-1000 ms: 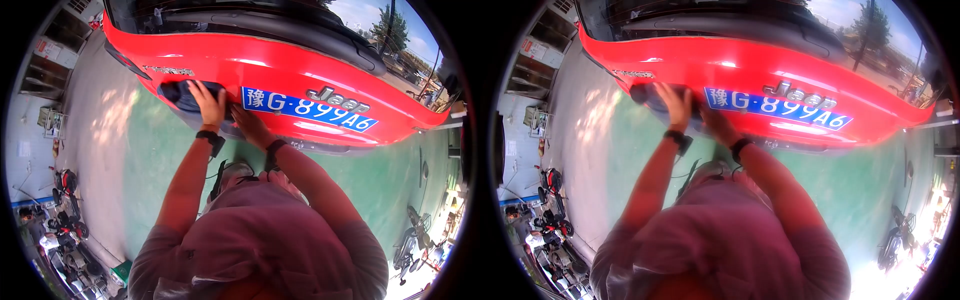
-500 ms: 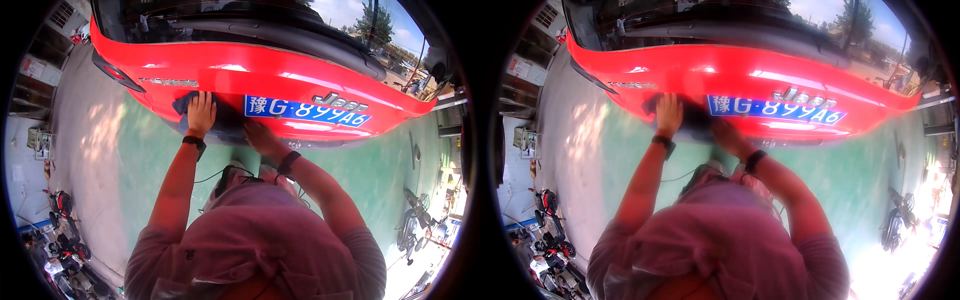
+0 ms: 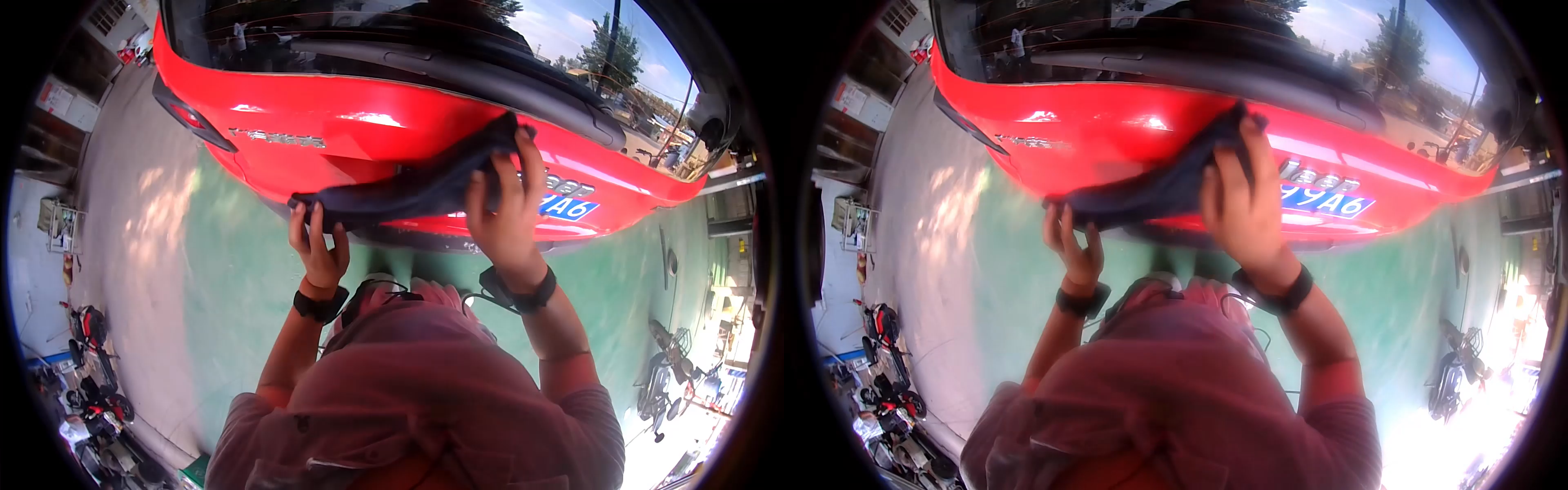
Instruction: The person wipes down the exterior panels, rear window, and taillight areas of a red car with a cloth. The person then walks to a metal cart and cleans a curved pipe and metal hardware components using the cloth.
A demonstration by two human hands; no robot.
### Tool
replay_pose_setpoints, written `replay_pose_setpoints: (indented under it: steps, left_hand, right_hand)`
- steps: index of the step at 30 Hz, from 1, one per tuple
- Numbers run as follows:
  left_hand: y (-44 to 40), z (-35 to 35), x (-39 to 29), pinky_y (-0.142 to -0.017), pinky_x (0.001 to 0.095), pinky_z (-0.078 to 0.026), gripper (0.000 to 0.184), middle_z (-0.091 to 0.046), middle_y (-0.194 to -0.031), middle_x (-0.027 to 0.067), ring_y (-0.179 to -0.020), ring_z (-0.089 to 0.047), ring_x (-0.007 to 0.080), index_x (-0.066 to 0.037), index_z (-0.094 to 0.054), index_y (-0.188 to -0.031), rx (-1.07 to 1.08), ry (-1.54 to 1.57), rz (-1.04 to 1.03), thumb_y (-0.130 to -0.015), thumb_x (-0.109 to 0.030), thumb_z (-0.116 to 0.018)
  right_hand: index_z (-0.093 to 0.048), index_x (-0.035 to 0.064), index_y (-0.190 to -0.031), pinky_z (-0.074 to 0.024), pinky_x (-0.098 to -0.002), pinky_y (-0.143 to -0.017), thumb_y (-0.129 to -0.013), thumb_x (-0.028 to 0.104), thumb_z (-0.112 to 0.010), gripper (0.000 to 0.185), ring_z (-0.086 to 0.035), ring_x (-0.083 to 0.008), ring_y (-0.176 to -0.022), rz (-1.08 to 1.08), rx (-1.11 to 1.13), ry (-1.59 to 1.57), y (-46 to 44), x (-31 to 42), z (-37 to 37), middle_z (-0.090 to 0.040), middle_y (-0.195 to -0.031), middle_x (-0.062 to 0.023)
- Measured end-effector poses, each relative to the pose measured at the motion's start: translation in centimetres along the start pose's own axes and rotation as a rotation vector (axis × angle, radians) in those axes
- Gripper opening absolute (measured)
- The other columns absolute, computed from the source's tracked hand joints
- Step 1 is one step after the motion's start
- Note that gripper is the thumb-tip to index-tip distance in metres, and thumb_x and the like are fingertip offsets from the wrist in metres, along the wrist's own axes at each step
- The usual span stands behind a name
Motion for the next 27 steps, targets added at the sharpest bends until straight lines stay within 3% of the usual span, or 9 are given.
replay_pose_setpoints:
  steps: [3, 6, 8, 11, 14, 17, 22, 23, 27]
  left_hand:
    - [-5.7, -0.6, -0.8, -0.113, 0.0469, -0.025, 0.058, -0.013, -0.148, 0.0319, -0.138, -0.024, 0.0461, 0.012, -0.033, -0.140, -0.021, -0.051, 0.126, -0.091, -0.008, -0.057]
    - [-9.5, -1.2, 2.0, -0.115, 0.0508, -0.015, 0.062, 0.000, -0.151, 0.0371, -0.141, -0.011, 0.0516, 0.011, -0.022, -0.145, -0.108, -0.092, 0.120, -0.095, -0.014, -0.050]
    - [-13.9, -0.9, 5.3, -0.115, 0.0516, -0.014, 0.061, 0.002, -0.152, 0.0377, -0.142, -0.008, 0.0526, 0.011, -0.021, -0.146, -0.183, -0.140, 0.037, -0.095, -0.012, -0.046]
    - [-21.2, 1.1, 5.9, -0.116, 0.0481, -0.018, 0.056, -0.011, -0.153, 0.0325, -0.142, -0.017, 0.0453, 0.006, -0.025, -0.146, -0.114, -0.195, -0.120, -0.095, -0.007, -0.041]
    - [-21.3, 0.1, 4.3, -0.115, 0.0483, -0.020, 0.055, -0.014, -0.153, 0.0315, -0.140, -0.023, 0.0436, 0.010, -0.026, -0.143, -0.143, -0.187, -0.049, -0.092, -0.003, -0.041]
    - [-16.6, -2.0, 0.4, -0.116, 0.0506, -0.016, 0.069, -0.018, -0.152, 0.0308, -0.141, -0.022, 0.0438, 0.012, -0.027, -0.143, -0.061, -0.181, -0.088, -0.076, 0.005, -0.043]
    - [-15.4, -1.1, -1.0, -0.115, 0.0499, -0.020, 0.058, -0.023, -0.153, 0.0264, -0.140, -0.027, 0.0409, 0.006, -0.032, -0.144, 0.169, -0.112, -0.130, -0.094, -0.018, -0.049]
    - [-16.1, -0.9, 0.1, -0.115, 0.0494, -0.021, 0.062, -0.024, -0.153, 0.0254, -0.140, -0.028, 0.0400, 0.003, -0.032, -0.145, 0.144, -0.168, -0.111, -0.097, -0.031, -0.050]
    - [-17.7, -1.4, -1.6, -0.112, 0.0493, -0.027, 0.058, -0.030, -0.149, 0.0265, -0.134, -0.034, 0.0427, 0.003, -0.039, -0.141, 0.043, -0.151, -0.123, -0.093, -0.024, -0.057]
  right_hand:
    - [-0.055, 0.0066, -0.130, -0.0271, -0.0630, -0.108, -0.080, 0.024, -0.070, 0.055, -0.037, -0.0451, -0.131, 0.081, 0.395, 0.269, -1.0, 2.9, -4.4, -0.041, -0.144, -0.0186]
    - [-0.054, 0.0113, -0.133, -0.0194, -0.0668, -0.109, -0.081, 0.032, -0.066, 0.058, -0.033, -0.0442, -0.134, 0.077, 0.402, 0.214, -1.9, 4.9, -7.4, -0.042, -0.145, -0.0133]
    - [-0.052, 0.0135, -0.136, -0.0186, -0.0668, -0.109, -0.082, 0.031, -0.065, 0.058, -0.034, -0.0441, -0.133, 0.097, 0.412, 0.152, -3.5, 6.2, -8.4, -0.038, -0.148, -0.0129]
    - [-0.054, 0.0118, -0.133, -0.0187, -0.0664, -0.109, -0.082, 0.029, -0.066, 0.056, -0.036, -0.0425, -0.131, 0.148, 0.364, 0.152, -4.6, 7.3, -10.2, -0.043, -0.143, -0.0138]
    - [-0.058, 0.0080, -0.128, -0.0192, -0.0654, -0.110, -0.081, 0.025, -0.065, 0.050, -0.038, -0.0403, -0.131, 0.149, 0.348, 0.189, -4.9, 7.6, -10.4, -0.049, -0.137, -0.0132]
    - [-0.059, 0.0080, -0.126, -0.0192, -0.0644, -0.111, -0.081, 0.021, -0.063, 0.047, -0.038, -0.0384, -0.132, 0.143, 0.413, 0.247, -3.4, 6.4, -8.5, -0.049, -0.137, -0.0115]
    - [-0.064, 0.0108, -0.120, -0.0238, -0.0582, -0.109, -0.080, 0.019, -0.064, 0.040, -0.043, -0.0348, -0.126, -0.072, 0.233, 0.309, -1.2, 2.6, -3.5, -0.054, -0.132, -0.0096]
    - [-0.065, 0.0111, -0.118, -0.0266, -0.0557, -0.107, -0.080, 0.019, -0.066, 0.039, -0.045, -0.0337, -0.123, -0.076, 0.186, 0.317, -0.8, 1.9, -3.1, -0.054, -0.131, -0.0092]
    - [-0.069, 0.0111, -0.110, -0.0346, -0.0461, -0.096, -0.075, 0.017, -0.072, 0.035, -0.050, -0.0296, -0.112, -0.033, 0.121, 0.241, 0.7, -0.4, -2.2, -0.058, -0.126, -0.0065]
Point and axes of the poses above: each hand's wrist, its own y-axis away from the middle knuckle, its own z-axis out of the back of the hand, x = y × z, the point moved 4 cm from there along -y, towards the middle knuckle
